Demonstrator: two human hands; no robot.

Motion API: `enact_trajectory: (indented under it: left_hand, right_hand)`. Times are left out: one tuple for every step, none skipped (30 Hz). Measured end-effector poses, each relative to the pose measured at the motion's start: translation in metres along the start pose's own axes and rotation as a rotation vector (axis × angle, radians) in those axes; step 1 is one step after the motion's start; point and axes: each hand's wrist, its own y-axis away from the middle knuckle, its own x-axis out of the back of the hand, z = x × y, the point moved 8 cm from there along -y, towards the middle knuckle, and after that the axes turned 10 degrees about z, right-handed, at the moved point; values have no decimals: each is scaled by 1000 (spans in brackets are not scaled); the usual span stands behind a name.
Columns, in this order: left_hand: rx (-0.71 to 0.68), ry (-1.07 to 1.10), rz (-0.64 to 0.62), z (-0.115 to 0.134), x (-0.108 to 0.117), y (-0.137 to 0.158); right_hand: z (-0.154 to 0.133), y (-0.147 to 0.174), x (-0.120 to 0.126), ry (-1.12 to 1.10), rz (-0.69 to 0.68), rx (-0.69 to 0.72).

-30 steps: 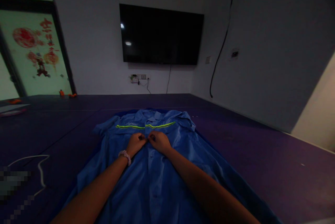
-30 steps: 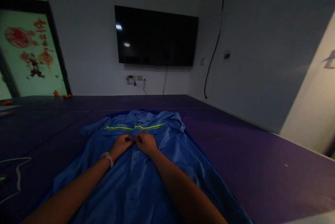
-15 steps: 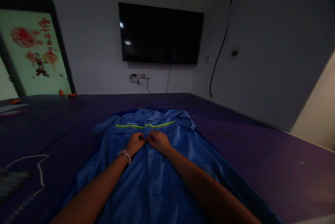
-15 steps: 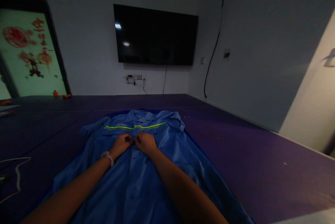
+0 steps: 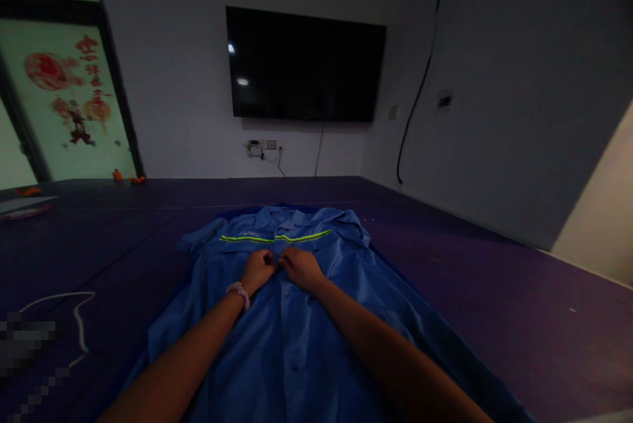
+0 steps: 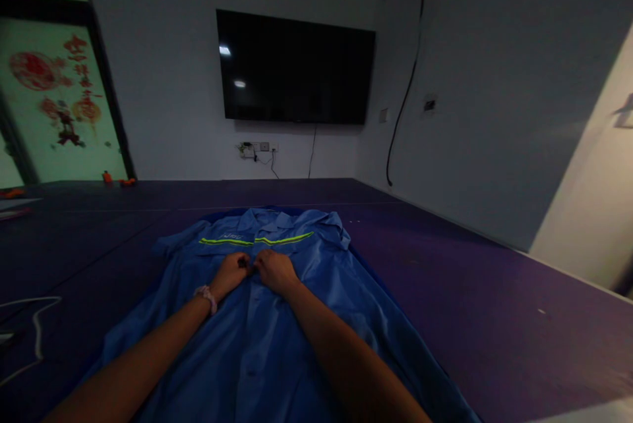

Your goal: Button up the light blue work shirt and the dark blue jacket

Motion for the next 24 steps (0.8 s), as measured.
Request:
enact_trajectory:
  left_hand:
    - [-4, -3, 0, 0, 0, 0]
    - [-8, -6, -1, 1, -1, 0]
    - [-14, -8, -3, 2, -1, 0]
    - [-21, -9, -7, 2, -2, 1]
    - [-27, -9, -10, 3, -2, 1]
    - [-32, -9, -12, 4, -2, 2]
    - [-37, -9, -14, 5, -2, 2]
    - [-41, -9, -15, 5, -2, 2]
    - [-44, -9, -14, 5, -2, 3]
    - [-48, -10, -12, 6, -2, 3]
    - [-53, -12, -9, 6, -1, 3]
    - [-57, -15, -4, 6, -1, 3]
    - [-60, -20, 1, 6, -1, 3]
    - [-64, -24, 6, 6, 0, 3]
    - [-67, -29, 9, 6, 0, 3]
    - [-66, -36, 13, 6, 0, 3]
    - [-64, -42, 17, 6, 1, 3]
    - [-63, -47, 19, 6, 1, 3]
    - [-62, -54, 22, 6, 1, 3]
    - [-61, -61, 25, 7, 2, 2]
    - [-62, -67, 28, 7, 2, 2]
    - [-65, -72, 30, 7, 2, 2]
    - [-68, -73, 31, 8, 2, 2]
    - [-68, -71, 30, 8, 2, 2]
  right_hand:
    - [4, 0, 0, -25, 9, -32]
    - [7, -1, -1, -47, 14, -64]
    - [11, -2, -3, -68, 16, -98]
    - [15, -2, -5, -89, 16, -132]
    - [18, -3, -6, -109, 17, -162]
    - [21, -3, -8, -127, 21, -187]
    - [23, -4, -9, -143, 28, -205]
    - [25, -4, -9, -158, 36, -217]
    - [26, -5, -9, -170, 49, -226]
    - [27, -5, -9, -179, 63, -232]
    - [28, -5, -8, -186, 76, -236]
    - [28, -5, -7, -193, 85, -237]
    - [28, -5, -7, -201, 91, -235]
    - [27, -5, -6, -208, 93, -232]
    - [27, -5, -6, -216, 93, -226]
    - [26, -5, -5, -222, 93, -222]
    - [26, -5, -5, -227, 93, -218]
    - [26, -5, -5, -229, 93, -217]
    - [25, -5, -5, -227, 92, -218]
    - [25, -5, -5, -221, 89, -219]
    - [25, -5, -5, -215, 84, -218]
    - [24, -4, -5, -209, 79, -214]
    - [23, -4, -6, -202, 76, -208]
    - [22, -4, -6, -194, 74, -199]
